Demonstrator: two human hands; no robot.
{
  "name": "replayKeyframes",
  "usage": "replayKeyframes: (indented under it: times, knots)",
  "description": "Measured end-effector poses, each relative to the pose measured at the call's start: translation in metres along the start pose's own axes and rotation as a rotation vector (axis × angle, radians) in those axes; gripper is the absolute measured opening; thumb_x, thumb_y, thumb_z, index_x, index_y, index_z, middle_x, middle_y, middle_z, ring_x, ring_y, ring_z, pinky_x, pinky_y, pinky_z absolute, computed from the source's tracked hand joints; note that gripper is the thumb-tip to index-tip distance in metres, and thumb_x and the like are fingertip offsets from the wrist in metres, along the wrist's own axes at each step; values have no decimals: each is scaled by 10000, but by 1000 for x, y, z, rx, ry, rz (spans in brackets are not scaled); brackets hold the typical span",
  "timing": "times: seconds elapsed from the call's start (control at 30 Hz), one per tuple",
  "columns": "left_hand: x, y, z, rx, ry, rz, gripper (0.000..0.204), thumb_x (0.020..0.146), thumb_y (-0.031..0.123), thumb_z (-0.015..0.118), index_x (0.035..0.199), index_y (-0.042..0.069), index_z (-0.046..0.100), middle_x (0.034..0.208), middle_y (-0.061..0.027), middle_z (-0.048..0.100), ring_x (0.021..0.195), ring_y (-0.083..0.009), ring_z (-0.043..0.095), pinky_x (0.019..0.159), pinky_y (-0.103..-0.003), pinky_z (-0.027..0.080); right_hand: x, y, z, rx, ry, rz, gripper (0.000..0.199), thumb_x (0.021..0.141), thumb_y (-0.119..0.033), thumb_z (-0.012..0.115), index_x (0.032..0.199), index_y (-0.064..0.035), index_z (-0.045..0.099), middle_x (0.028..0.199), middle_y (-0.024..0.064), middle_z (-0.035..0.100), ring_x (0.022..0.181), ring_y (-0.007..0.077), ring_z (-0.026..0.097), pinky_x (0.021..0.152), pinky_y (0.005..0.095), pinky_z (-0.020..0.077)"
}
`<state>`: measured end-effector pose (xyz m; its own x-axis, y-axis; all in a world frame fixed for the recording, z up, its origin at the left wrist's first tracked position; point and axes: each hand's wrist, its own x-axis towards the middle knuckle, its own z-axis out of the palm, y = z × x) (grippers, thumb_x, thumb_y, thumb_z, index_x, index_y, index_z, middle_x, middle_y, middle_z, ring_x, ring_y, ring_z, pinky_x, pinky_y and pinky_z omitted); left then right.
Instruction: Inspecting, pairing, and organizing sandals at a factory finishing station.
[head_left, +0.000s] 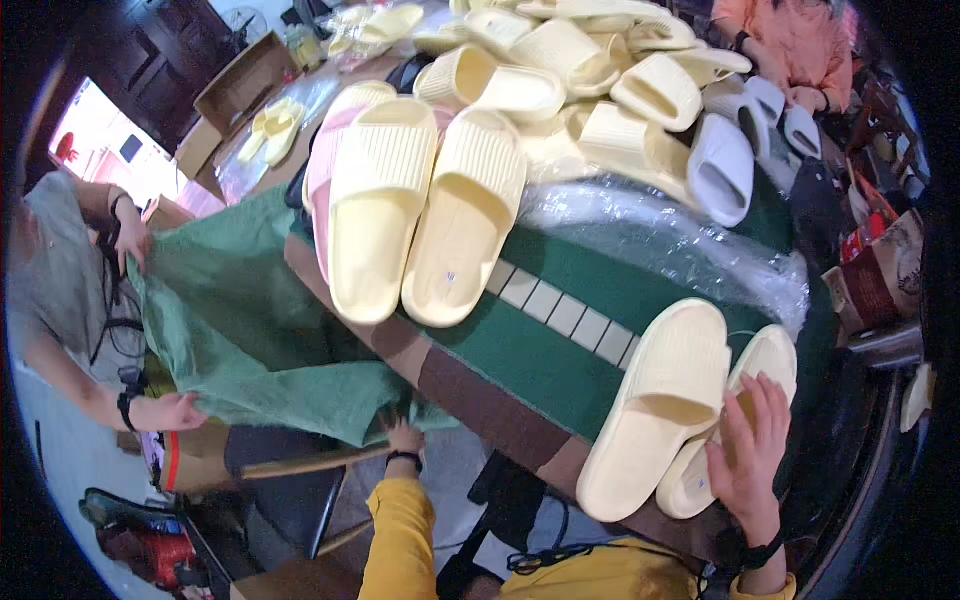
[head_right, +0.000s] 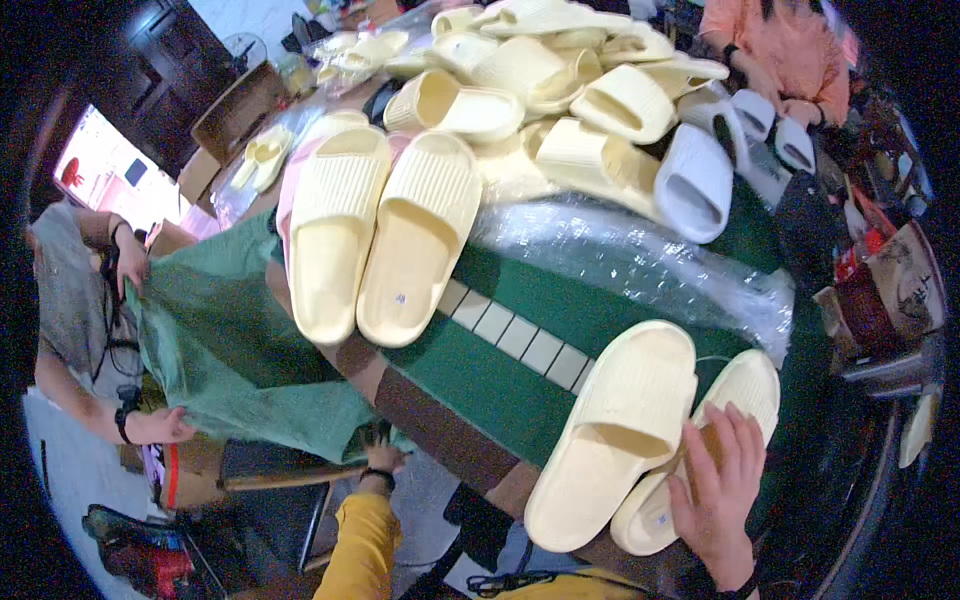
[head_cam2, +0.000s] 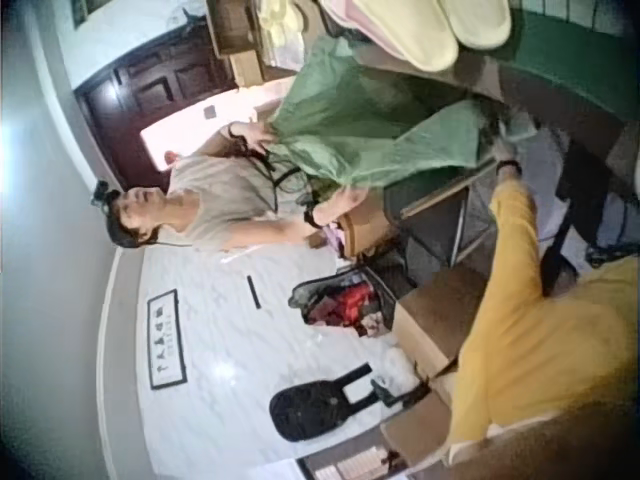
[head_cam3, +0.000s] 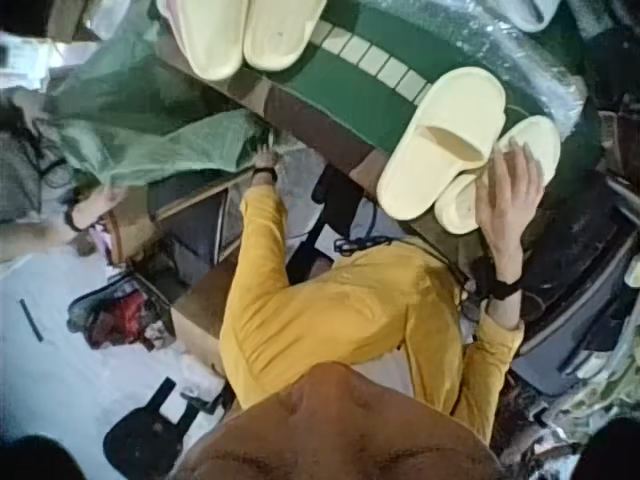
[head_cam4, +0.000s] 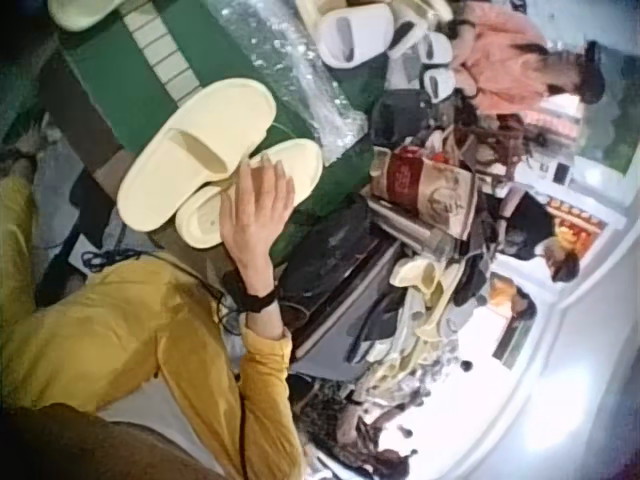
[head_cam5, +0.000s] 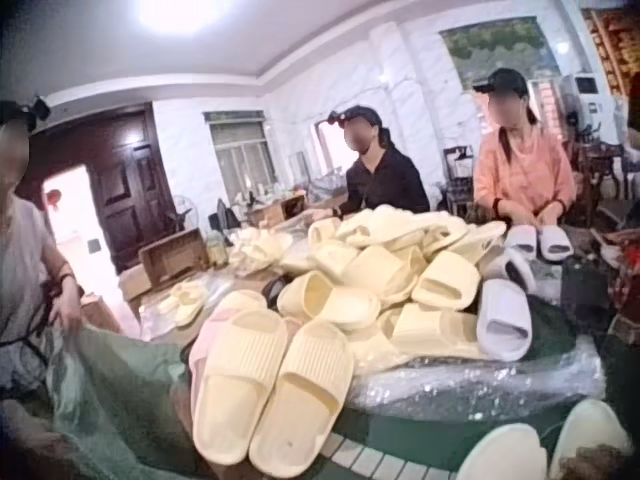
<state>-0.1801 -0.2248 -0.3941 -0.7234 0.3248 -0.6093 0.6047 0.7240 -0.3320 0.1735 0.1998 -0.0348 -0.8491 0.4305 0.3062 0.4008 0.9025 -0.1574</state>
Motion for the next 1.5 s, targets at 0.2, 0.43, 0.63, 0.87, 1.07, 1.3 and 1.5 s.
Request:
replayKeyframes:
  times: [0.2, 0.43, 0.63, 0.87, 1.07, 1.3, 1.5]
  knots:
    - [-23, -14, -18, -216, 131, -114, 216, 798, 167, 602, 930, 36, 713, 1036, -160, 649, 925, -297, 663, 775, -401, 539, 4, 2, -6, 85, -20, -4, 564, 647, -165, 699, 1190, -74, 571, 1302, 169, 473, 1237, 407, 410, 1049, 558, 288]
    - [-88, -4, -128, -161, 330, -44, 172, 774, 163, 608, 857, 53, 710, 1022, -154, 630, 858, -304, 674, 728, -423, 543, 2, 4, -11, 113, 20, -65, 597, 647, -197, 710, 1217, -92, 567, 1297, 147, 482, 1221, 374, 430, 1039, 546, 300]
    - [-211, -7, -213, -98, 559, 63, 298, 820, 363, 635, 771, 74, 688, 822, -150, 643, 747, -307, 668, 651, -409, 536, -1, 5, -4, 123, 60, -83, 639, 664, -147, 685, 1273, -65, 510, 1336, 176, 450, 1265, 403, 394, 1071, 560, 265]
    - [-312, -18, -252, -318, 201, -8, 556, 905, 517, 491, 879, -1, 689, 950, -220, 664, 915, -383, 652, 791, -465, 521, -7, -1, -6, 103, 70, -76, 667, 674, -100, 680, 1306, -31, 477, 1386, 199, 400, 1311, 411, 336, 1120, 545, 200]
    - [-311, -43, -182, -316, -264, 104, 616, 925, 554, 434, 1030, -5, 668, 1097, -245, 630, 1053, -400, 591, 887, -454, 473, -7, -3, -11, 154, 104, -87, 617, 682, -73, 652, 1281, -29, 512, 1369, 197, 425, 1304, 413, 345, 1116, 521, 225]
    - [-305, -38, -109, -483, 36, 383, 507, 924, 511, 493, 1288, 162, 544, 1069, -169, 646, 924, -389, 609, 810, -459, 484, -6, 0, -11, 208, 182, -145, 531, 685, -75, 688, 1196, -21, 550, 1318, 197, 457, 1256, 410, 403, 1077, 529, 291]
    - [-309, 7, -247, -423, 220, 460, 354, 889, 279, 610, 1191, 95, 599, 967, -167, 658, 898, -361, 626, 774, -456, 505, -11, 15, -11, 395, 276, -99, 410, 767, -54, 654, 1170, -56, 576, 1300, 188, 486, 1258, 407, 412, 1067, 496, 325]
